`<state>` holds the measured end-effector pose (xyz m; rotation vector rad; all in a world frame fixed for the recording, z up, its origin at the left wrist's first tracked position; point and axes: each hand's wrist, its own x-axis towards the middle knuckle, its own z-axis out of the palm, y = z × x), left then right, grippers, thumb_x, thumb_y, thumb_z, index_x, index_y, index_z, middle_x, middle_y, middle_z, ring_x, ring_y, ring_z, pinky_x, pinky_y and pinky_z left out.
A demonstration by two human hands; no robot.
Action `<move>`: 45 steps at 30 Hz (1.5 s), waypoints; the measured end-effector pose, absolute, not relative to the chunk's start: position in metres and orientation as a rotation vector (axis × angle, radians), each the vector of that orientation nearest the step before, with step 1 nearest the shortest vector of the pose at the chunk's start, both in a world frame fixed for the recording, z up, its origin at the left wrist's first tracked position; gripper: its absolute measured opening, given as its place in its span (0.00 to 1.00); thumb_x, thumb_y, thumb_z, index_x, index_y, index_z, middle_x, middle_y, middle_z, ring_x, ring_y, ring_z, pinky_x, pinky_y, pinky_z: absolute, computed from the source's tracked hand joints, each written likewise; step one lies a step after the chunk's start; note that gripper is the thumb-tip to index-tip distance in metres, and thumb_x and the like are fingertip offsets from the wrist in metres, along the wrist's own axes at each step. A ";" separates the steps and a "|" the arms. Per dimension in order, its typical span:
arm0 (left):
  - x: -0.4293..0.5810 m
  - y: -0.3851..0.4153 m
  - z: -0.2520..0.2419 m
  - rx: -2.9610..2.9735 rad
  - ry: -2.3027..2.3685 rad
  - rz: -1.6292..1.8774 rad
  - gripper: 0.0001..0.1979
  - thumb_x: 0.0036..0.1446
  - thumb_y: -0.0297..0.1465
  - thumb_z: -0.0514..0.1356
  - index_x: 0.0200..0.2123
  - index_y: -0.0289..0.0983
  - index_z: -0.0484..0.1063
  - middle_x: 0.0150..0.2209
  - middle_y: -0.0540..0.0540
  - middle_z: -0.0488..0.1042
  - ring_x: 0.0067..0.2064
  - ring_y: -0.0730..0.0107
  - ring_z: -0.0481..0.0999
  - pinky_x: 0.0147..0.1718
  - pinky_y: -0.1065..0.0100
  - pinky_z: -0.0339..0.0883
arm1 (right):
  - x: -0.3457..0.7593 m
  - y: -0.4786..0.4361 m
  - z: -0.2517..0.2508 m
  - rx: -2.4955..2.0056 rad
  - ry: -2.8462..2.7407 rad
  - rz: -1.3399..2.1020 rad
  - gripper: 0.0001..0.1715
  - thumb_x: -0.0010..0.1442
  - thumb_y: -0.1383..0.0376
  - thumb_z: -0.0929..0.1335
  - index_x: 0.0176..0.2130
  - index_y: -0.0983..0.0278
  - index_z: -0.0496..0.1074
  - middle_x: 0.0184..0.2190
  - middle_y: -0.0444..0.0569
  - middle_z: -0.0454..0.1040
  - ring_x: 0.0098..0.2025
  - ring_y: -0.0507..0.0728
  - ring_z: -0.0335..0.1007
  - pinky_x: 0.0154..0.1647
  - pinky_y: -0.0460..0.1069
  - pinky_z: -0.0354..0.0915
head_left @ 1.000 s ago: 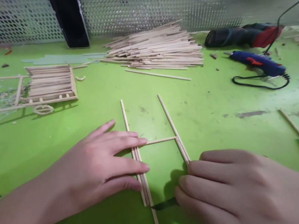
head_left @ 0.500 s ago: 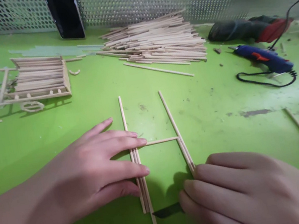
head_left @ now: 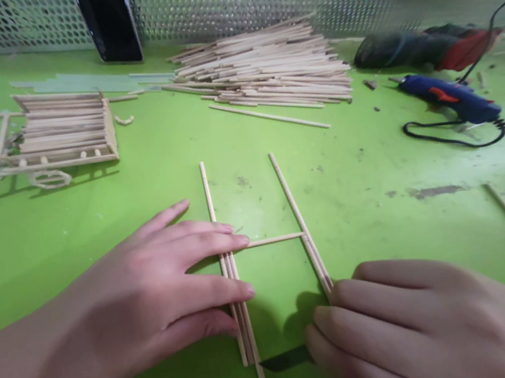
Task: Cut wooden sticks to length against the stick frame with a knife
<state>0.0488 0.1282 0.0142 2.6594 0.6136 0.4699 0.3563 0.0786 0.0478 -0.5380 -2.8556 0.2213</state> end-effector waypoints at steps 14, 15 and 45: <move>0.052 0.122 0.014 2.588 0.702 0.482 0.13 0.72 0.44 0.62 0.53 0.51 0.82 0.65 0.47 0.77 0.69 0.59 0.73 0.76 0.41 0.51 | 0.354 0.076 0.048 -0.547 -2.849 0.241 0.10 0.72 0.73 0.64 0.40 0.63 0.72 0.34 0.43 0.75 0.32 0.55 0.64 0.33 0.55 0.58; 0.052 0.122 0.015 2.580 0.708 0.477 0.12 0.72 0.44 0.62 0.52 0.51 0.83 0.65 0.47 0.78 0.68 0.57 0.74 0.76 0.40 0.51 | 0.353 0.076 0.048 -0.539 -2.853 0.238 0.10 0.73 0.72 0.64 0.40 0.63 0.72 0.34 0.44 0.75 0.32 0.55 0.64 0.33 0.55 0.58; 0.057 0.122 0.017 2.632 0.774 0.506 0.24 0.67 0.50 0.66 0.60 0.45 0.79 0.64 0.40 0.77 0.65 0.48 0.76 0.76 0.33 0.47 | 0.341 0.074 0.056 -0.554 -2.909 0.060 0.16 0.76 0.73 0.61 0.39 0.65 0.74 0.31 0.45 0.73 0.30 0.55 0.61 0.31 0.53 0.54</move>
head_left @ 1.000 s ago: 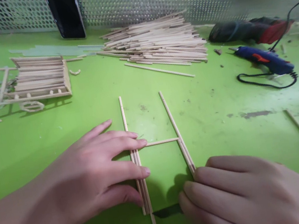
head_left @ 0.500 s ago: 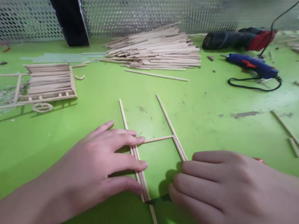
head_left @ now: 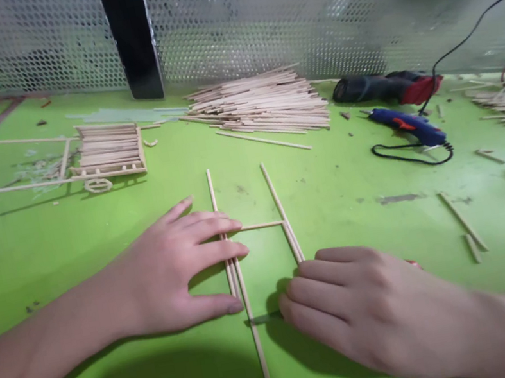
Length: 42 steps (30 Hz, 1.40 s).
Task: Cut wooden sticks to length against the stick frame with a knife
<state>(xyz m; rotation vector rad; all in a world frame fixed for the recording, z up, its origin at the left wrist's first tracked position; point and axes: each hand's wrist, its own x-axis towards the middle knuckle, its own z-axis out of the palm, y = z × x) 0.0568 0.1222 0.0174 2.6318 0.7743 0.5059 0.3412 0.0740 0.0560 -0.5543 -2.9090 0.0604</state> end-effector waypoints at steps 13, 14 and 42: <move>0.058 0.114 0.023 2.817 0.349 0.629 0.11 0.74 0.29 0.59 0.49 0.42 0.83 0.50 0.46 0.86 0.54 0.63 0.83 0.65 0.58 0.69 | 0.340 0.074 0.056 -0.566 -2.943 0.025 0.14 0.76 0.72 0.62 0.39 0.65 0.72 0.33 0.46 0.74 0.31 0.55 0.62 0.34 0.52 0.55; 0.061 0.114 0.022 2.815 0.356 0.658 0.11 0.74 0.29 0.59 0.47 0.41 0.83 0.49 0.47 0.86 0.52 0.64 0.84 0.64 0.58 0.70 | 0.339 0.074 0.056 -0.569 -2.948 0.034 0.13 0.76 0.72 0.62 0.39 0.65 0.72 0.33 0.46 0.74 0.32 0.55 0.63 0.33 0.52 0.55; 0.057 0.121 0.025 2.553 0.843 0.511 0.34 0.72 0.45 0.61 0.75 0.43 0.59 0.69 0.41 0.72 0.68 0.51 0.73 0.74 0.43 0.58 | 0.330 0.071 0.052 -0.567 -2.914 0.050 0.17 0.76 0.74 0.60 0.37 0.65 0.71 0.32 0.45 0.71 0.32 0.56 0.59 0.34 0.53 0.54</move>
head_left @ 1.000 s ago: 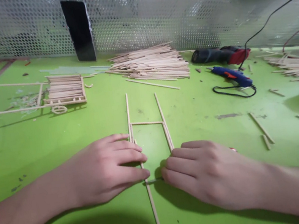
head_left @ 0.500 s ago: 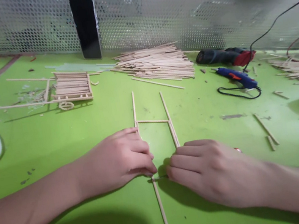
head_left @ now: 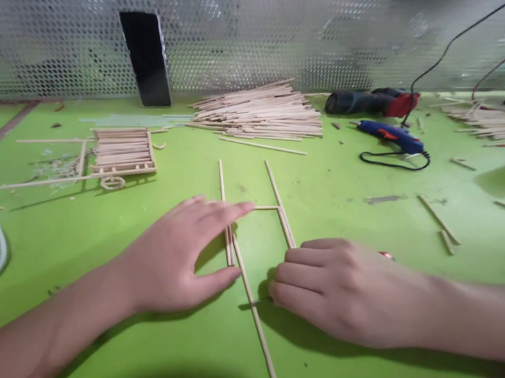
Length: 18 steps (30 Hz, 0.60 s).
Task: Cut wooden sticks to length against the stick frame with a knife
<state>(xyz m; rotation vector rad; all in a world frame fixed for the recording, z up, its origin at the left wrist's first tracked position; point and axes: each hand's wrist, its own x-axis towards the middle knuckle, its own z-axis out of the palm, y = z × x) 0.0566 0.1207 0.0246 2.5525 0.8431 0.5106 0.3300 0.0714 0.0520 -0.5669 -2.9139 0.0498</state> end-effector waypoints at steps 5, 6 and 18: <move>0.052 0.130 0.019 2.583 1.029 0.268 0.44 0.69 0.57 0.59 0.78 0.44 0.52 0.76 0.41 0.61 0.74 0.43 0.65 0.76 0.39 0.52 | 0.329 0.071 0.050 -0.572 -2.895 0.032 0.17 0.76 0.74 0.60 0.37 0.65 0.71 0.32 0.45 0.71 0.31 0.56 0.58 0.33 0.53 0.54; 0.053 0.131 0.018 2.591 1.035 0.250 0.44 0.69 0.58 0.57 0.78 0.44 0.52 0.76 0.41 0.61 0.74 0.43 0.64 0.76 0.38 0.51 | 0.329 0.070 0.050 -0.578 -2.895 0.027 0.17 0.76 0.74 0.60 0.36 0.65 0.71 0.31 0.45 0.71 0.31 0.56 0.58 0.33 0.53 0.54; 0.055 0.132 0.009 2.638 1.137 0.336 0.42 0.70 0.59 0.55 0.78 0.45 0.53 0.77 0.41 0.60 0.75 0.41 0.64 0.75 0.32 0.52 | 0.330 0.069 0.049 -0.603 -2.898 -0.001 0.14 0.75 0.72 0.62 0.36 0.64 0.70 0.32 0.44 0.70 0.32 0.56 0.57 0.33 0.53 0.53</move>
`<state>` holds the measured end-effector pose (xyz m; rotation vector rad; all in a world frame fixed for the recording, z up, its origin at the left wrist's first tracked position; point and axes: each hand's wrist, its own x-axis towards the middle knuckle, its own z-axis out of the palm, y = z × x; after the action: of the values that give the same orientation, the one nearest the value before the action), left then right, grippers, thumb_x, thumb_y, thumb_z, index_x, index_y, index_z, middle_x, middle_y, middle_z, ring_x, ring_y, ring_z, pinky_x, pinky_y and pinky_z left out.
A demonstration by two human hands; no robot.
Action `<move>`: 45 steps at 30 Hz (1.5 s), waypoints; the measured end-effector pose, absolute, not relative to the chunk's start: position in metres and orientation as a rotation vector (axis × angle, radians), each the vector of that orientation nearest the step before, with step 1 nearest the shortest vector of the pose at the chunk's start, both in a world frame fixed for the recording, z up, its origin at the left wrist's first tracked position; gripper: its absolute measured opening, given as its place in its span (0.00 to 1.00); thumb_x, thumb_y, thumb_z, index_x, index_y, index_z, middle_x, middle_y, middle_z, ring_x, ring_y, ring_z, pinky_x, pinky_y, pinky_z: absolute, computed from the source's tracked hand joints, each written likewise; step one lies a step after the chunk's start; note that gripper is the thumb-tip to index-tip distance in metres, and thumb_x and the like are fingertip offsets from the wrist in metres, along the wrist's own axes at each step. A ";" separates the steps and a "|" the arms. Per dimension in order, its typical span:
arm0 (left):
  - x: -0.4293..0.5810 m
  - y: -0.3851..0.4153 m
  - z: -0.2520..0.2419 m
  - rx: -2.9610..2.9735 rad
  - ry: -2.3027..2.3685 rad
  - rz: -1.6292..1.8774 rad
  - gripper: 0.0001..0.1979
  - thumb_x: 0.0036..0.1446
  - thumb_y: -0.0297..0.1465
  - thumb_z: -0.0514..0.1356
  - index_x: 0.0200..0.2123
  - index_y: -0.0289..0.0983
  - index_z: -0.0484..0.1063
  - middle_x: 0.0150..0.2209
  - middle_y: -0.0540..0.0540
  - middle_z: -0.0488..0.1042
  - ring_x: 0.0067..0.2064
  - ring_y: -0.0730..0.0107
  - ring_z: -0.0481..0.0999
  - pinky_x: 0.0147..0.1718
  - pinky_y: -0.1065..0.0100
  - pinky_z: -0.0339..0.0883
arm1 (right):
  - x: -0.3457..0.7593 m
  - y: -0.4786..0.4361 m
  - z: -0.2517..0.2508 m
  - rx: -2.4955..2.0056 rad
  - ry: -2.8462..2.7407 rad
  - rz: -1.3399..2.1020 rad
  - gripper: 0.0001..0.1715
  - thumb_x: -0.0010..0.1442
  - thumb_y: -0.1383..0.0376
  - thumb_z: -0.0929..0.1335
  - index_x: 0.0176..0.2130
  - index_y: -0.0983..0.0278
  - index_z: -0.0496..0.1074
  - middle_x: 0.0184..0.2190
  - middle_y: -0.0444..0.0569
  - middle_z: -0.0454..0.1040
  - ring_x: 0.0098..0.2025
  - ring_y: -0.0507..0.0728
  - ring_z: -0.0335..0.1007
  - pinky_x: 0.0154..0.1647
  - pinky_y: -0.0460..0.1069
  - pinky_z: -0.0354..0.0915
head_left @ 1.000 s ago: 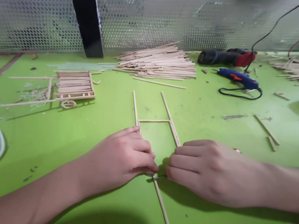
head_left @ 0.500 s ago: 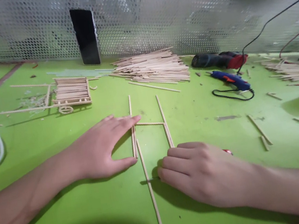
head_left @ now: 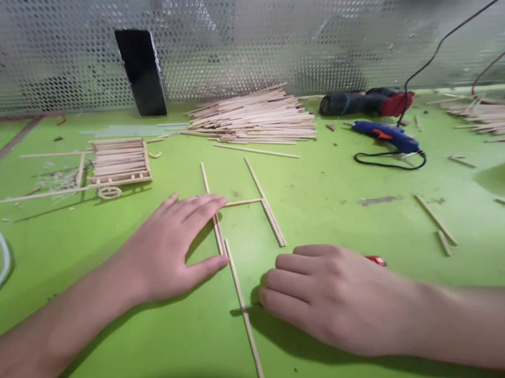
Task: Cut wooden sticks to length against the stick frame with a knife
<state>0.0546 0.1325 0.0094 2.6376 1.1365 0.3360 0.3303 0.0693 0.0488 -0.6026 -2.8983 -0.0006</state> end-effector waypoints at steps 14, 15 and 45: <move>0.056 0.135 0.016 2.584 1.182 0.340 0.34 0.74 0.56 0.51 0.75 0.47 0.61 0.73 0.44 0.66 0.72 0.43 0.68 0.73 0.33 0.58 | 0.332 0.069 0.045 -0.606 -2.883 0.051 0.09 0.71 0.71 0.66 0.37 0.63 0.68 0.31 0.42 0.68 0.31 0.55 0.56 0.30 0.53 0.51; 0.056 0.135 0.015 2.592 1.173 0.354 0.33 0.74 0.55 0.52 0.74 0.48 0.62 0.73 0.44 0.67 0.72 0.43 0.69 0.72 0.32 0.59 | 0.332 0.070 0.045 -0.604 -2.876 0.055 0.09 0.71 0.72 0.66 0.36 0.63 0.68 0.31 0.42 0.68 0.31 0.55 0.55 0.30 0.53 0.51; 0.047 0.120 0.017 2.774 0.941 0.553 0.20 0.75 0.29 0.56 0.66 0.45 0.71 0.63 0.46 0.78 0.62 0.61 0.77 0.75 0.51 0.54 | 0.338 0.069 0.045 -0.629 -2.904 0.096 0.06 0.69 0.70 0.68 0.38 0.63 0.68 0.33 0.43 0.70 0.31 0.55 0.58 0.29 0.53 0.51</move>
<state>0.0466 0.1204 0.0171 2.7737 0.9406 0.5534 0.3385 0.0695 0.0453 -0.6287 -2.9038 0.0958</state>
